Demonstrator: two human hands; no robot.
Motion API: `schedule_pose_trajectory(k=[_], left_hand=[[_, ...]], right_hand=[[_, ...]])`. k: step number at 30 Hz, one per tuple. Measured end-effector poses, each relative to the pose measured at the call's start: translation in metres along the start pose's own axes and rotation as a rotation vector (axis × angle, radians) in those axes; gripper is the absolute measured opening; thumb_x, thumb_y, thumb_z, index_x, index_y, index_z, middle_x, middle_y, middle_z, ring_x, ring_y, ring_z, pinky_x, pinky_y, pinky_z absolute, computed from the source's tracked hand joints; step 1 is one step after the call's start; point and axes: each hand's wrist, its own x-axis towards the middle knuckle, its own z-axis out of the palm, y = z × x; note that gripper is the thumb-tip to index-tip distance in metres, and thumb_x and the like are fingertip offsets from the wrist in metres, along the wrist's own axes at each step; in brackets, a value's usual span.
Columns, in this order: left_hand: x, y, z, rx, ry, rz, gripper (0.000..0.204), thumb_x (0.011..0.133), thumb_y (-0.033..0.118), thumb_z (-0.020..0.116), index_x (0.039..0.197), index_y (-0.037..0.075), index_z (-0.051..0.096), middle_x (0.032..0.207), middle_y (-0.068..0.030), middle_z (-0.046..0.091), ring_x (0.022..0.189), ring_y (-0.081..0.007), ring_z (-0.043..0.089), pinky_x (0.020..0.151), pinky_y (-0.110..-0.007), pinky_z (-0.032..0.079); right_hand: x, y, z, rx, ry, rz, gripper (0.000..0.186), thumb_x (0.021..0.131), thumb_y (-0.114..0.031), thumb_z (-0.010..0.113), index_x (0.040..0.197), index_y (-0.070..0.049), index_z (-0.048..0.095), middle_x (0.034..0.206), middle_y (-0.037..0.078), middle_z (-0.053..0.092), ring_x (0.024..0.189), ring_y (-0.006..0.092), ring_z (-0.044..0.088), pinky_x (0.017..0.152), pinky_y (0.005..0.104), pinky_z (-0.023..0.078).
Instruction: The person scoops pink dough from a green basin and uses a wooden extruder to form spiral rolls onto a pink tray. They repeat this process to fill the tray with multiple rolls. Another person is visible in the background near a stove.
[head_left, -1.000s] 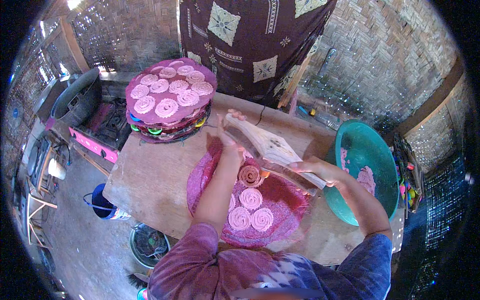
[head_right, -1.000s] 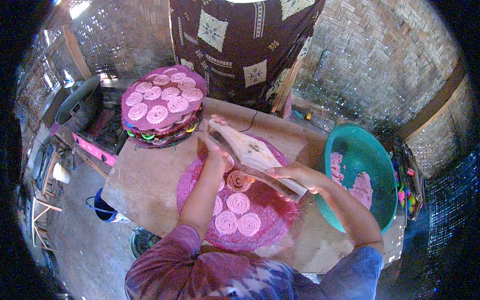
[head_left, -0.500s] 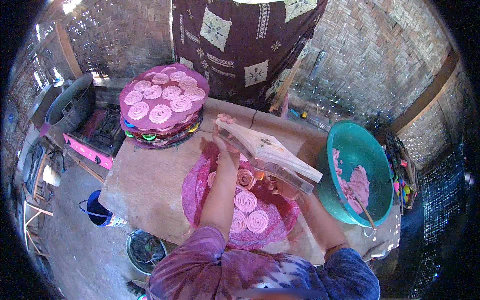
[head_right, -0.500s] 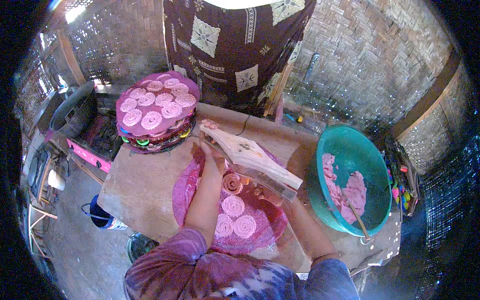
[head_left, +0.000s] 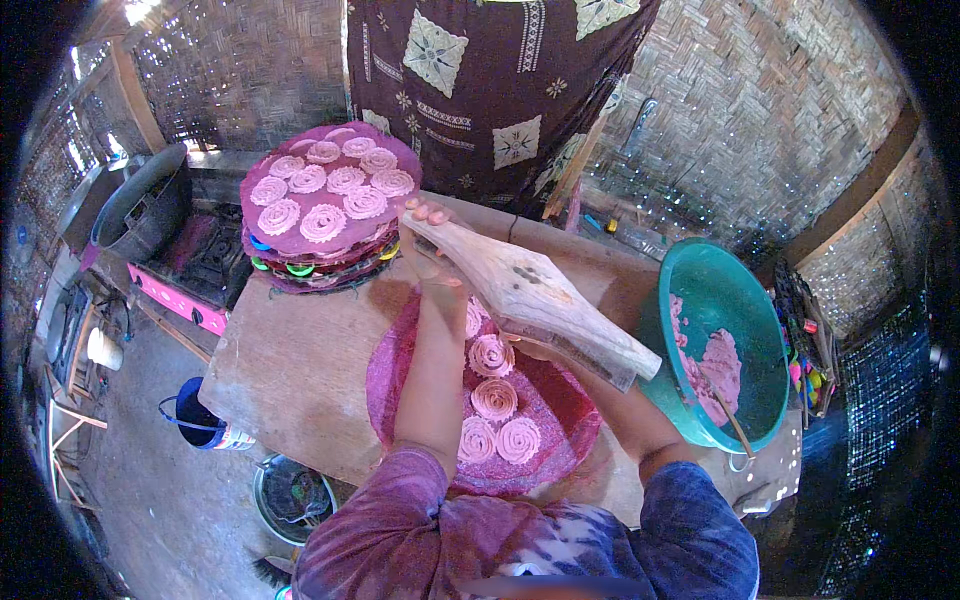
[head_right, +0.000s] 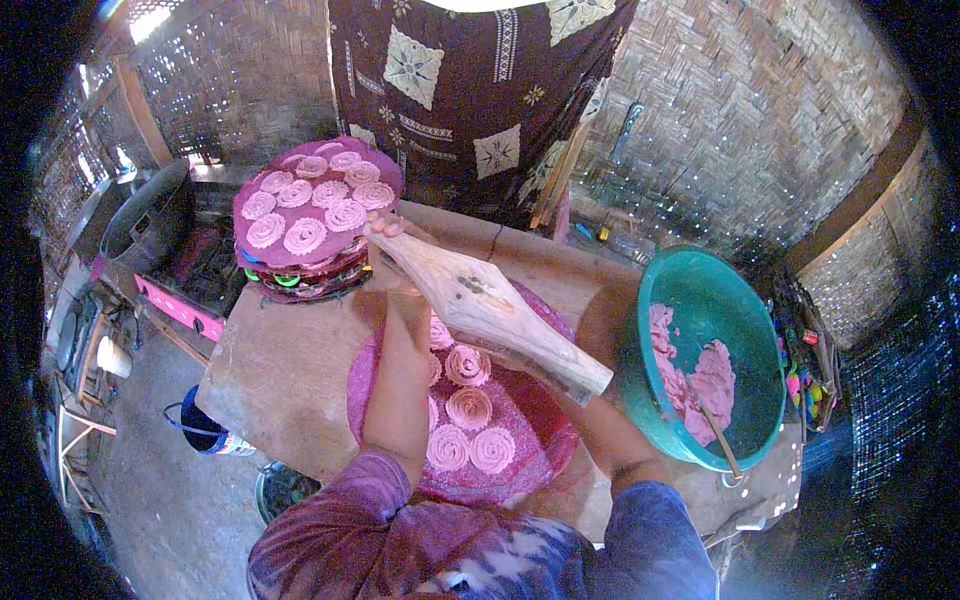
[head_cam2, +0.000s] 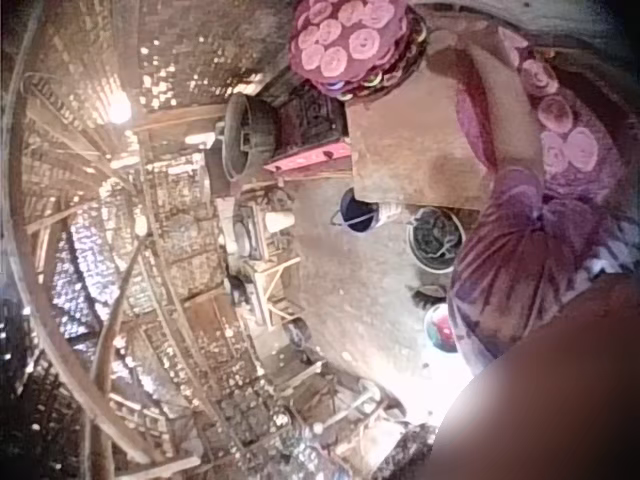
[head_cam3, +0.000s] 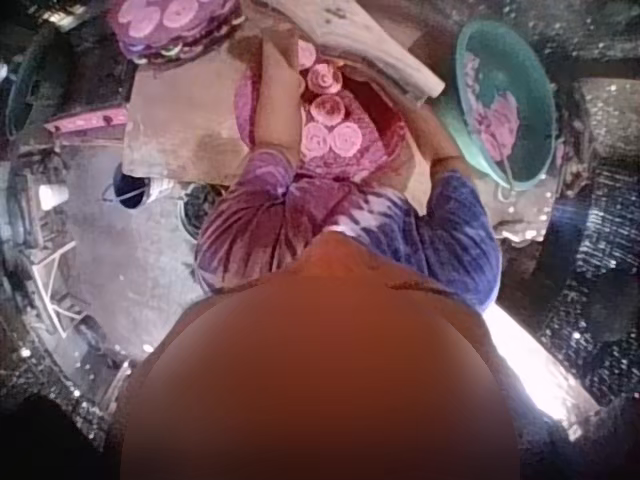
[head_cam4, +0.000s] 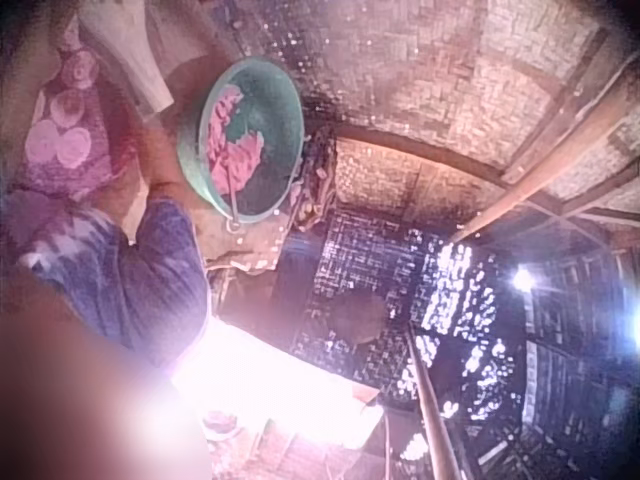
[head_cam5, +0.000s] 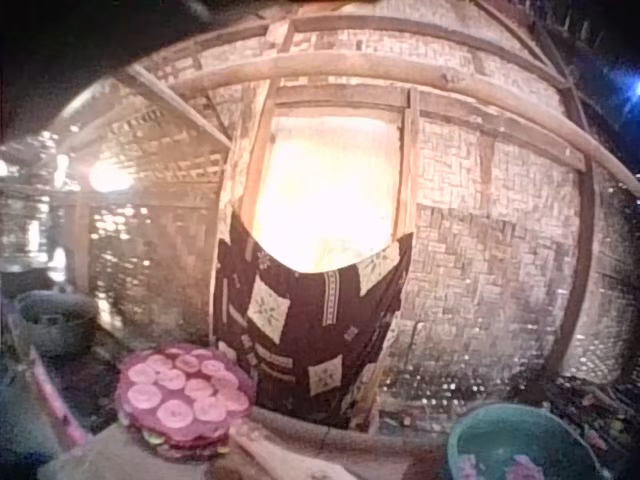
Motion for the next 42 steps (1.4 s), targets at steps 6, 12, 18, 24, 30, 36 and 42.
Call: schedule_pose_trajectory(k=[6,12,18,24,30,36,42], left_hand=[[0.001,0.004,0.021,0.044,-0.011,-0.138,0.018,0.098,0.030,0.053,0.101,0.013,0.059,0.087,0.0001,0.062,0.084,-0.0169,0.060,0.071,-0.032,0.053],[-0.006,-0.017,0.039,0.446,0.440,-0.192,0.051,0.093,0.062,0.046,0.092,0.013,0.059,0.075,-0.0033,0.059,0.073,-0.0226,0.056,0.073,-0.042,0.050],[-0.059,-0.035,-0.065,0.239,0.524,-0.226,0.061,0.089,0.069,0.043,0.093,0.010,0.058,0.081,-0.0046,0.059,0.082,-0.0252,0.058,0.074,-0.039,0.049],[-0.075,-0.028,-0.085,0.315,0.591,-0.149,0.055,0.093,0.064,0.039,0.094,0.012,0.057,0.080,-0.0024,0.057,0.082,-0.0209,0.058,0.077,-0.038,0.048],[-0.062,-0.041,-0.051,0.360,0.593,-0.119,0.054,0.094,0.062,0.037,0.093,0.012,0.057,0.080,-0.0018,0.056,0.080,-0.0213,0.055,0.078,-0.038,0.046],[-0.062,-0.046,-0.035,0.311,0.593,-0.110,0.053,0.095,0.060,0.036,0.091,0.011,0.056,0.077,-0.0038,0.055,0.078,-0.0224,0.054,0.076,-0.037,0.045],[-0.046,-0.041,-0.030,0.308,0.554,-0.130,0.054,0.095,0.060,0.036,0.086,0.010,0.056,0.076,-0.0039,0.055,0.075,-0.0220,0.055,0.073,-0.036,0.046]], right_hand=[[-0.007,-0.022,-0.024,0.272,-0.075,0.037,0.074,0.092,-0.065,0.041,0.135,-0.005,0.046,0.118,0.015,0.060,0.097,0.0258,0.062,0.081,0.0391,0.052],[-0.080,-0.035,-0.133,1.326,-0.681,0.642,0.080,0.090,-0.072,0.036,0.135,-0.006,0.048,0.113,0.015,0.065,0.088,0.0233,0.067,0.076,0.0390,0.056],[-0.106,-0.037,-0.144,0.952,-0.645,1.026,0.080,0.088,-0.075,0.039,0.131,-0.008,0.050,0.102,0.016,0.065,0.084,0.0223,0.067,0.070,0.0387,0.056],[-0.106,-0.029,-0.132,0.850,-0.578,0.998,0.080,0.086,-0.074,0.045,0.119,-0.002,0.059,0.091,0.011,0.065,0.075,0.0182,0.065,0.064,0.0333,0.056],[-0.089,-0.068,-0.170,0.779,-0.548,0.969,0.078,0.087,-0.070,0.050,0.117,0.002,0.061,0.097,0.012,0.066,0.075,0.0178,0.066,0.063,0.0316,0.056],[-0.094,-0.069,-0.180,0.742,-0.539,0.963,0.078,0.083,-0.072,0.053,0.100,0.003,0.067,0.075,0.013,0.067,0.060,0.0185,0.066,0.049,0.0311,0.054],[-0.100,-0.066,-0.159,0.755,-0.429,0.919,0.072,0.087,-0.066,0.054,0.099,0.005,0.065,0.073,0.011,0.065,0.060,0.0193,0.066,0.051,0.0312,0.054]])
